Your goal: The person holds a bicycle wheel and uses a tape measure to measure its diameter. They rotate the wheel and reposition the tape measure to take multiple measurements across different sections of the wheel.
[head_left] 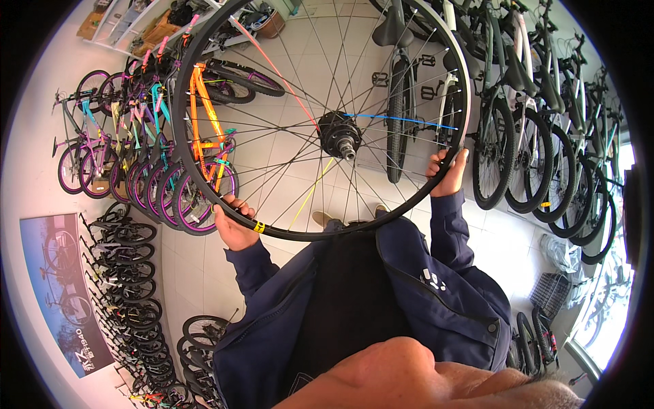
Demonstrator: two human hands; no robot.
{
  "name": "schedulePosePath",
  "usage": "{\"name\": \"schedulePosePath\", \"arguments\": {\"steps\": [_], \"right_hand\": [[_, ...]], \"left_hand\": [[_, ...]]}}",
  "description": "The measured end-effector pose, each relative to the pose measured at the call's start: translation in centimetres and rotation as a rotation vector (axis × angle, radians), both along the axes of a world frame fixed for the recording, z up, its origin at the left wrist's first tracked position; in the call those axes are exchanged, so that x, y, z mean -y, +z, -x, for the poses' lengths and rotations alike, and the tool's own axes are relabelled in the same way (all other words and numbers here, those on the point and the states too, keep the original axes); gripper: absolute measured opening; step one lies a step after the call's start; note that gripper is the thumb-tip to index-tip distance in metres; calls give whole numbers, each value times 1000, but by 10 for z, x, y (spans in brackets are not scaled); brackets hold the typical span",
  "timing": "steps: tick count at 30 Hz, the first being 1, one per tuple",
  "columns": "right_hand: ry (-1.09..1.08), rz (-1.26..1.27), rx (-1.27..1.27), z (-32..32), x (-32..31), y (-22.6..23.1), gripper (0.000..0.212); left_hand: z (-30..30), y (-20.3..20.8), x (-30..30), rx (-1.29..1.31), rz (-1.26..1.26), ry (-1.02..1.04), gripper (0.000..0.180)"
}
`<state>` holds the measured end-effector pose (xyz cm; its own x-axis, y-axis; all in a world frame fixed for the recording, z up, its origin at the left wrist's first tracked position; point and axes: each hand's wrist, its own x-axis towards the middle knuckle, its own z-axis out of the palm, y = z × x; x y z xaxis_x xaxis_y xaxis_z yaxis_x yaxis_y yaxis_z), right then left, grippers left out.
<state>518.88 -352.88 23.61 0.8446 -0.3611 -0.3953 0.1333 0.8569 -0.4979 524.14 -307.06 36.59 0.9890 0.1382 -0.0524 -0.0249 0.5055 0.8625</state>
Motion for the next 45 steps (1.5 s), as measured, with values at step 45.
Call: {"name": "schedulePosePath", "arguments": {"steps": [45], "right_hand": [[88, 24, 56, -8, 2, -3, 56]], "left_hand": [[7, -10, -7, -36, 16, 20, 41]]}}
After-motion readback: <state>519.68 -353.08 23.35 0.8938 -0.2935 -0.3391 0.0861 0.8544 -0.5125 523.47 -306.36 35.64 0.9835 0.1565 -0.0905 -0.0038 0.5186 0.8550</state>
